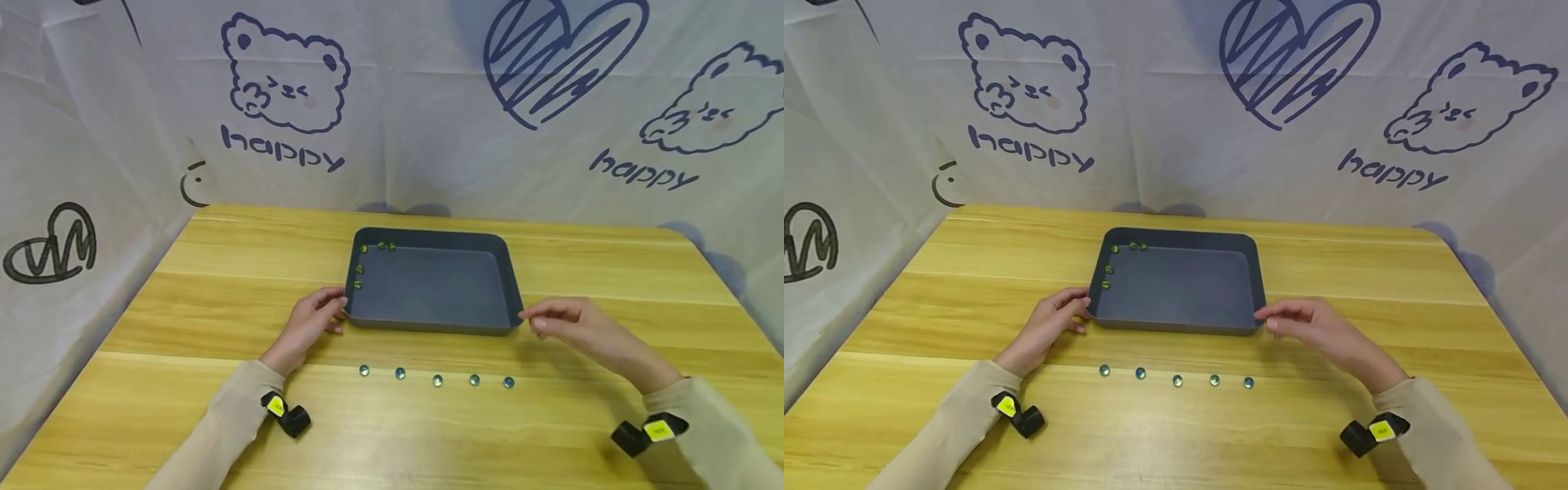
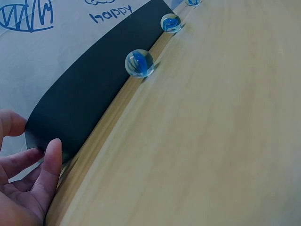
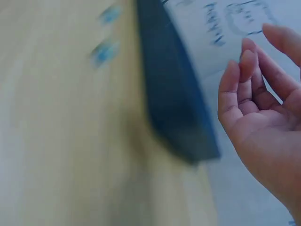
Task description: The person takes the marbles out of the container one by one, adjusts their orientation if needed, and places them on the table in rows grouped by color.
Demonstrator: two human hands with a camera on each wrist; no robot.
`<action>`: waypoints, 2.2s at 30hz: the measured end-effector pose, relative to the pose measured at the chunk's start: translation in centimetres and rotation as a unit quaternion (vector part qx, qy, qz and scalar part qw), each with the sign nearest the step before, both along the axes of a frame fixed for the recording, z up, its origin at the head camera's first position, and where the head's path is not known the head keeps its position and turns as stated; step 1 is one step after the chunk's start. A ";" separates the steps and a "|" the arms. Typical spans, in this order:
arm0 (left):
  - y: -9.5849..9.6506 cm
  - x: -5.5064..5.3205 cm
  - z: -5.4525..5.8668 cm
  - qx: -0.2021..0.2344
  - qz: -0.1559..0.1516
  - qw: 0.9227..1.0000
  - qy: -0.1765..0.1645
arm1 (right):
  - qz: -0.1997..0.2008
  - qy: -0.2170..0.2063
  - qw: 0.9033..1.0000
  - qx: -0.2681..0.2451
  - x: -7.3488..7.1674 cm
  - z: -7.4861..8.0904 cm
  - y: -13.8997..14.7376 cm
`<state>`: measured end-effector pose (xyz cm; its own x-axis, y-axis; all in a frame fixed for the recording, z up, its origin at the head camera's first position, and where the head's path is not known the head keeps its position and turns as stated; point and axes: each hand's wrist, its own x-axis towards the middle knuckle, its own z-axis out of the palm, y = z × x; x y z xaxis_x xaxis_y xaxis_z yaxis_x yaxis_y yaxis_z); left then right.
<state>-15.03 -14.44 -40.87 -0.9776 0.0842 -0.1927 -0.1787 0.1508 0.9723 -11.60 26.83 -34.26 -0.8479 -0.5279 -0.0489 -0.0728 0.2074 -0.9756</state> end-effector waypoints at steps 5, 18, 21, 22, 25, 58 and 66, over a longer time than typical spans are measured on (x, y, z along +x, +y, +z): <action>-0.1 0.0 0.1 0.001 -0.003 1.000 0.001 | 0.006 -0.008 0.994 -0.106 -1.7 2.6 -2.2; -0.3 0.0 0.0 0.002 0.003 1.000 0.002 | -0.015 -0.033 0.999 0.005 -8.0 5.9 -10.7; -0.1 0.0 0.1 0.002 0.002 1.000 0.001 | 0.007 -0.005 0.999 0.039 -9.5 5.9 -12.5; -0.2 0.0 0.1 0.001 0.002 1.000 0.001 | 0.014 0.008 0.998 0.053 -10.0 5.8 -13.2; -0.2 0.0 0.1 -0.001 0.000 1.000 0.001 | 0.032 0.049 0.993 0.105 -11.2 5.9 -14.9; -0.1 0.4 0.1 0.013 0.008 1.000 0.013 | 0.191 0.234 0.864 0.404 -16.8 0.2 -24.2; 0.1 0.3 0.2 0.010 0.012 1.000 0.007 | 0.176 0.247 0.858 0.414 -16.4 -0.7 -25.4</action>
<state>-14.72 -14.38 -40.71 -0.9821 0.0636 -0.1773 -0.1683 0.1261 0.9776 -27.98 1.44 -34.97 -0.6688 -0.7128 -0.2112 -0.6351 0.6955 -0.3361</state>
